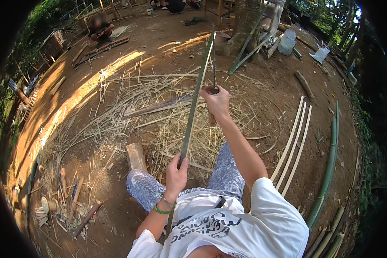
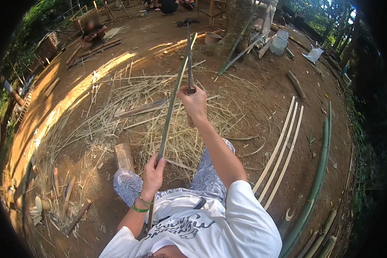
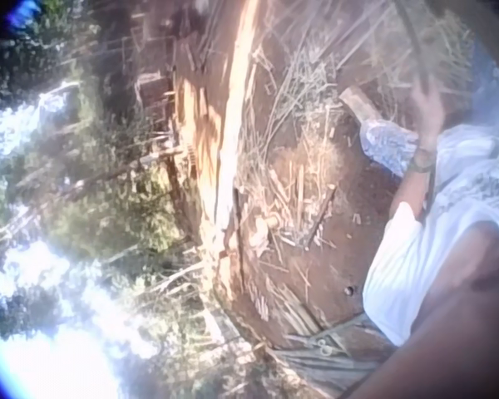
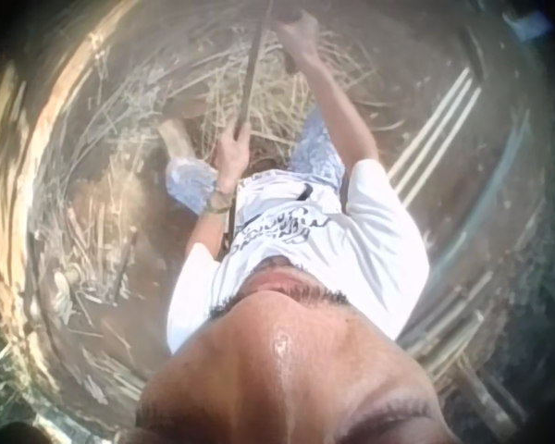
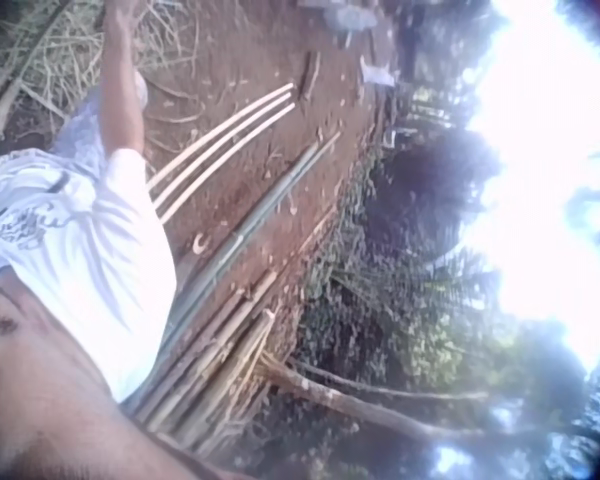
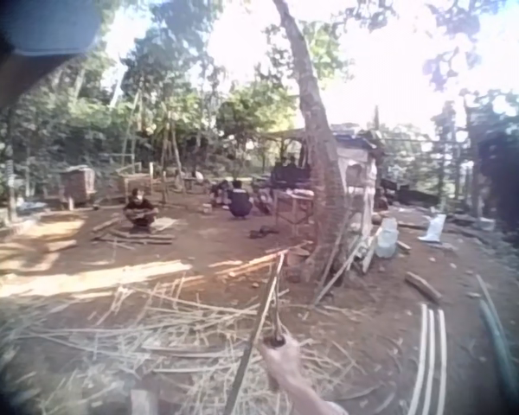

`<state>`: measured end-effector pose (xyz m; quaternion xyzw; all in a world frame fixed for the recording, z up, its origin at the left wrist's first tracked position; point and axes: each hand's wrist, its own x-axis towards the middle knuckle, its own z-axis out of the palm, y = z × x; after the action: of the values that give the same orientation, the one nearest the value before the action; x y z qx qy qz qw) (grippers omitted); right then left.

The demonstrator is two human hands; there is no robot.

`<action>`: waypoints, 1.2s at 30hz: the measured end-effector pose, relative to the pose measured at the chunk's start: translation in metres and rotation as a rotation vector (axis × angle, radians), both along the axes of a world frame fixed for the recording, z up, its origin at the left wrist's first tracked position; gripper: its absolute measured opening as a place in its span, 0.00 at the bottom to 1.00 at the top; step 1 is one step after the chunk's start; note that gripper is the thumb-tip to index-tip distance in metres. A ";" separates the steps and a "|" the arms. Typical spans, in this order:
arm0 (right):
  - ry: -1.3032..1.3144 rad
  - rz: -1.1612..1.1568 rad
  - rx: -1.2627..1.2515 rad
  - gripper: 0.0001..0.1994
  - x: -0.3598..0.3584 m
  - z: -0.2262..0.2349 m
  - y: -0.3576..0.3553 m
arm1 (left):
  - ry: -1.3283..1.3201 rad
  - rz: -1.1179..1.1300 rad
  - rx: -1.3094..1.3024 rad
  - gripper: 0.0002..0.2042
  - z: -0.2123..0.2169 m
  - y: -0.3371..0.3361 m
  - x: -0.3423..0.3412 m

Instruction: The person uses a large machete to split long bamboo poles into thin strips. They hold the bamboo against a wooden block and repeatedly strike it with the machete to separate the material. The person occasionally pauses to inspect the strips or adjust their grip on the bamboo.

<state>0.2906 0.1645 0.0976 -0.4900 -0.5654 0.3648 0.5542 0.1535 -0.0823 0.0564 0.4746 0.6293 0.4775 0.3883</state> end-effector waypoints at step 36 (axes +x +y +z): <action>0.715 0.272 -0.083 0.15 0.079 0.086 -0.161 | -0.615 0.092 -0.081 0.14 -0.035 0.049 -0.078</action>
<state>0.3693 0.0036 0.1836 -0.2745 -0.3809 0.6056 0.6425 0.0757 -0.0334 0.0212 0.2632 0.5214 0.5904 0.5571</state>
